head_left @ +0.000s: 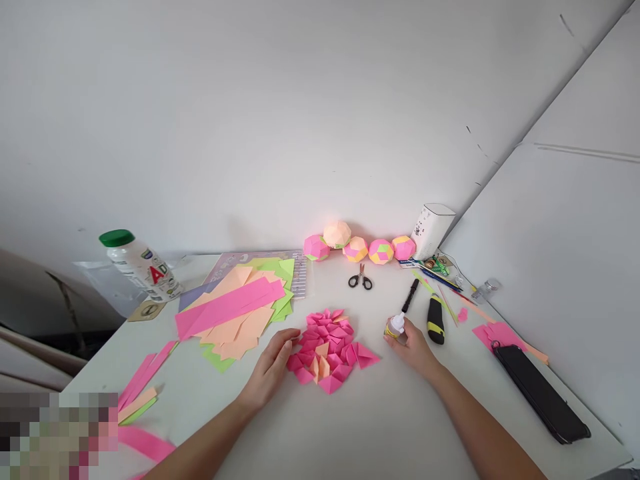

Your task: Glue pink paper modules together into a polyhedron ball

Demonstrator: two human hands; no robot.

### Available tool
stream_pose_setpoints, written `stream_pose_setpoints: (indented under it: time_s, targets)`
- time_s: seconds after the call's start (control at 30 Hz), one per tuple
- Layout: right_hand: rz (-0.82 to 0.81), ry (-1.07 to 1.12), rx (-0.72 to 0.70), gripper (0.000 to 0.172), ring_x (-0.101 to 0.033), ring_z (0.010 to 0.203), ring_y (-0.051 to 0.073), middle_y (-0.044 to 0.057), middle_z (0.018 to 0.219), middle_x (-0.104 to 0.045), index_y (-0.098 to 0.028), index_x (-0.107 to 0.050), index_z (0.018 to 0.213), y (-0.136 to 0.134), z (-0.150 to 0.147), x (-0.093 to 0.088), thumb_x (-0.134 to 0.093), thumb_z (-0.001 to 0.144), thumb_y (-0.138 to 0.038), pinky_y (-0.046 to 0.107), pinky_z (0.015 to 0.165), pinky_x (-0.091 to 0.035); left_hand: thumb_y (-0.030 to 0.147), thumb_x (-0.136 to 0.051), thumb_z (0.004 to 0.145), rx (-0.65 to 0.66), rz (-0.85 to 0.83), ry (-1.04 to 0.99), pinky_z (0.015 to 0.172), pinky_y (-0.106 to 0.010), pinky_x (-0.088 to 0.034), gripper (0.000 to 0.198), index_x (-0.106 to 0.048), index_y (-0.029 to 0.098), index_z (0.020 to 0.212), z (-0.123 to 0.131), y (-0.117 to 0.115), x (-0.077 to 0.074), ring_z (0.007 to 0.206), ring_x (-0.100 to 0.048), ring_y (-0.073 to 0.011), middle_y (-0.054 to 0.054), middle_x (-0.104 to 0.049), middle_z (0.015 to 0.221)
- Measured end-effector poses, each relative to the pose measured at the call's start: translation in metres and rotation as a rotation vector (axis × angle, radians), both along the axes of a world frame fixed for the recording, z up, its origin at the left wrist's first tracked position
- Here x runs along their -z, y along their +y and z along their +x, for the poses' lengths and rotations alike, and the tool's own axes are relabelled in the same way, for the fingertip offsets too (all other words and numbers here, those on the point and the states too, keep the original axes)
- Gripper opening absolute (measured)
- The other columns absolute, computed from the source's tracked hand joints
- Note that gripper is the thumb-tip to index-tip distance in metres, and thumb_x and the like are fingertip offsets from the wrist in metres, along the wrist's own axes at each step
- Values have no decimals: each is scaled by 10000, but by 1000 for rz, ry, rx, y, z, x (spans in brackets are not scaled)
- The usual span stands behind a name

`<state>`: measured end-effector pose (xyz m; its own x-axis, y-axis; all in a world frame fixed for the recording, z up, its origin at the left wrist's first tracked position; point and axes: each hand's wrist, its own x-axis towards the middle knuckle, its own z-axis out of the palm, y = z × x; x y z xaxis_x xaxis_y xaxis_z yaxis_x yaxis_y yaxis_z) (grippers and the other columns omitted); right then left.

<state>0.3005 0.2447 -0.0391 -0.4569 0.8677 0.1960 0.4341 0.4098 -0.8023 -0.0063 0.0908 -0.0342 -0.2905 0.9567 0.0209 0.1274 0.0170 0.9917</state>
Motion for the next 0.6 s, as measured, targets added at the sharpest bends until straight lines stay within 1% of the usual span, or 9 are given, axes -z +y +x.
stream_pose_setpoints:
  time_s: [0.17, 0.3, 0.4, 0.5, 0.6]
  targets:
    - [1, -9, -14, 334, -600, 864, 217, 74, 945, -626, -183, -536, 1056, 2, 1, 1, -601, 789, -372, 376, 811, -497, 477, -412, 883, 15, 30, 5, 954, -393, -436, 374, -581, 222, 1097, 2, 0, 0, 1103, -549, -256, -92, -575, 1192]
    - [0, -18, -41, 307, -598, 829, 212, 55, 878, -614, -188, -536, 1034, 3, 1, -2, -596, 795, -370, 367, 796, -504, 480, -381, 895, -3, 7, -7, 948, -385, -441, 393, -558, 210, 1118, 3, 1, 1, 1112, -541, -249, -101, -570, 1199]
    - [2, -19, -45, 279, -591, 815, 218, 52, 870, -608, -202, -544, 1009, 3, 1, -5, -600, 791, -367, 375, 784, -503, 485, -361, 901, -20, -6, -12, 943, -377, -446, 400, -543, 205, 1121, 4, 2, 2, 1109, -542, -240, -101, -560, 1209]
    - [-2, -17, -31, 281, -593, 805, 228, 59, 867, -609, -207, -547, 1011, 5, 1, -2, -599, 788, -369, 384, 766, -507, 486, -353, 904, -31, -13, -21, 942, -377, -447, 398, -541, 209, 1119, 5, 2, 3, 1106, -545, -237, -99, -562, 1205]
    - [-4, -23, -17, 309, -599, 829, 236, 67, 894, -617, -208, -542, 1036, 6, 3, 4, -603, 783, -375, 389, 778, -506, 479, -376, 899, -24, 7, -17, 942, -385, -445, 386, -556, 211, 1113, 4, 2, 3, 1107, -546, -243, -98, -574, 1190]
